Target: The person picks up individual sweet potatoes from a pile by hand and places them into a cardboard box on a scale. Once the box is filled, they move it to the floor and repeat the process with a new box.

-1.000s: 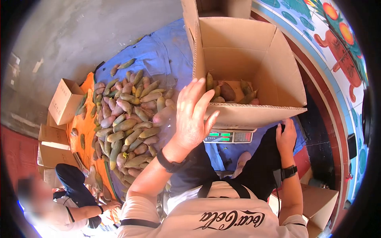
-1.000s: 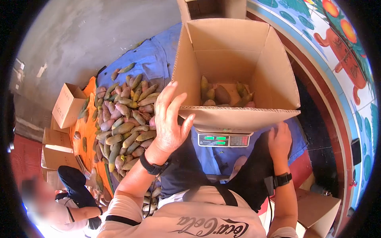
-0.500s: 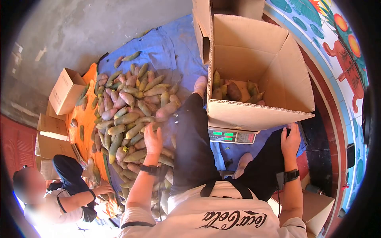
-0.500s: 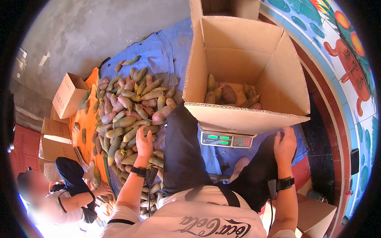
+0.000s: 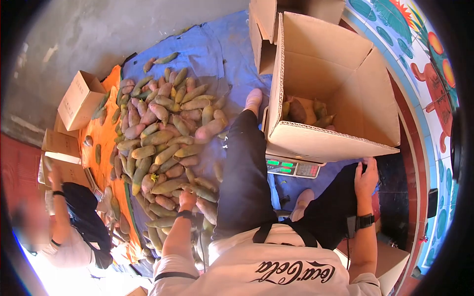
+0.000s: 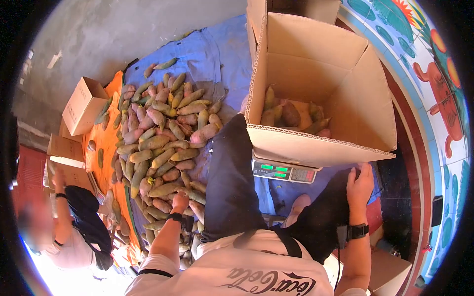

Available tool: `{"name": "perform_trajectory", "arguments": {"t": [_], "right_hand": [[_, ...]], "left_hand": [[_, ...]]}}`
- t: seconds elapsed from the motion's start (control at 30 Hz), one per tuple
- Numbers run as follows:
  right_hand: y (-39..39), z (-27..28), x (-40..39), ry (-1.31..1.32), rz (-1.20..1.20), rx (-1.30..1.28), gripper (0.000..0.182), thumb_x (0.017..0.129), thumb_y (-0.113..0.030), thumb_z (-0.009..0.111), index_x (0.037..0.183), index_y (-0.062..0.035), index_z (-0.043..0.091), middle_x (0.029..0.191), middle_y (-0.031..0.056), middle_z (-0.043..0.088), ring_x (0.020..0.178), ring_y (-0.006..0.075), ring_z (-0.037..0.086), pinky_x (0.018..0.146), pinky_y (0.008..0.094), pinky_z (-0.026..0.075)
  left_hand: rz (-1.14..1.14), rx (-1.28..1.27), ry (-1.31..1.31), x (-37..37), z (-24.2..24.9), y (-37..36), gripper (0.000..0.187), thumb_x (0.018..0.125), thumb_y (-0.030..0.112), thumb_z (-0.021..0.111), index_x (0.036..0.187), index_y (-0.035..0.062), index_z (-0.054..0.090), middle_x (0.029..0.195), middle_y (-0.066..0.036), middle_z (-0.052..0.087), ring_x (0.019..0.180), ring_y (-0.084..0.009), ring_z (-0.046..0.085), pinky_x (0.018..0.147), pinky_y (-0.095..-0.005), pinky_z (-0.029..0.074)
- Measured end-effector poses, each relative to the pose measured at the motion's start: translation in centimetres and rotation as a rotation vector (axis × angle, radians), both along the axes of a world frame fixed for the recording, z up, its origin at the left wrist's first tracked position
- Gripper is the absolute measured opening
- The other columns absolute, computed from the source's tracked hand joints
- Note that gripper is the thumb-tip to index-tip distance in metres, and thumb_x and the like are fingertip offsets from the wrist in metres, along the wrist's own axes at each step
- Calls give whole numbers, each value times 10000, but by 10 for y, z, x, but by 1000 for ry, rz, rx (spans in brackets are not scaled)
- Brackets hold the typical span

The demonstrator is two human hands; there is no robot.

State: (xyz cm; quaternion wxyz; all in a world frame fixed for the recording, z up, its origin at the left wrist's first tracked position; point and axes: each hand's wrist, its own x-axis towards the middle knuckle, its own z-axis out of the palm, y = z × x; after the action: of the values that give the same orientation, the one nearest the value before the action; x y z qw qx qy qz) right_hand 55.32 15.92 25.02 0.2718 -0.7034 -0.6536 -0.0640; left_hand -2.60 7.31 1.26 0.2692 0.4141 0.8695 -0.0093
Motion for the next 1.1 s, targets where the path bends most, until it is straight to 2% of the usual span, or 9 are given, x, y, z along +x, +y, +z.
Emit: {"name": "perform_trajectory", "arguments": {"t": [0.23,0.4,0.47,0.6,0.8,0.9,1.0,1.1], "right_hand": [[1,-1,1,-2,-8,-25,207,824,-14,569,1020,26,512,946,190,577,886,362,574,780,411,456],[2,-2,1,-32,-18,-24,196,823,-9,567,1008,21,510,933,189,576,880,363,572,777,411,456],[1,-2,2,-18,-12,-24,202,824,-11,569,1014,19,508,936,188,578,881,362,575,775,411,457],[1,-2,3,-45,-14,-39,206,826,-15,573,1019,15,508,938,183,580,882,358,580,772,408,461],[1,-4,3,-17,-52,-51,227,834,-22,572,1049,7,507,944,167,584,880,340,589,773,398,467],[0,-5,7,-63,-40,-60,211,856,-35,566,1053,12,505,946,171,595,873,326,599,774,387,469],[0,-4,7,-73,-47,-68,207,860,-37,561,1053,10,503,948,171,595,871,324,597,775,388,468],[1,-3,6,-62,-68,-73,199,846,-49,571,1025,7,503,928,174,591,868,358,593,760,409,469]], "left_hand": [[27,-128,-26,-3,-15,-16,485,807,326,582,1212,70,513,1198,-234,533,1134,-383,505,966,-434,416],[50,-170,-9,8,-4,-14,544,804,315,570,1281,80,455,1276,-223,469,1206,-373,435,1011,-429,377],[80,-122,12,7,-9,-15,611,775,279,649,1328,122,439,1342,-211,421,1223,-381,426,1019,-426,379],[29,-108,10,3,-17,-16,629,782,273,614,1350,113,396,1342,-185,413,1266,-352,376,1046,-409,351],[125,-168,-13,-3,-14,-13,668,763,254,660,1355,119,382,1399,-163,359,1285,-342,357,1045,-404,358],[165,-97,74,-10,-5,-7,686,770,280,678,1350,82,370,1411,-152,342,1311,-334,322,1047,-423,364],[166,-133,165,-31,1,-3,667,784,279,671,1346,74,377,1426,-130,326,1329,-319,296,1040,-432,371],[155,-158,223,-57,3,-4,659,790,270,662,1356,87,378,1458,-117,291,1353,-296,262,1072,-421,321]]}}
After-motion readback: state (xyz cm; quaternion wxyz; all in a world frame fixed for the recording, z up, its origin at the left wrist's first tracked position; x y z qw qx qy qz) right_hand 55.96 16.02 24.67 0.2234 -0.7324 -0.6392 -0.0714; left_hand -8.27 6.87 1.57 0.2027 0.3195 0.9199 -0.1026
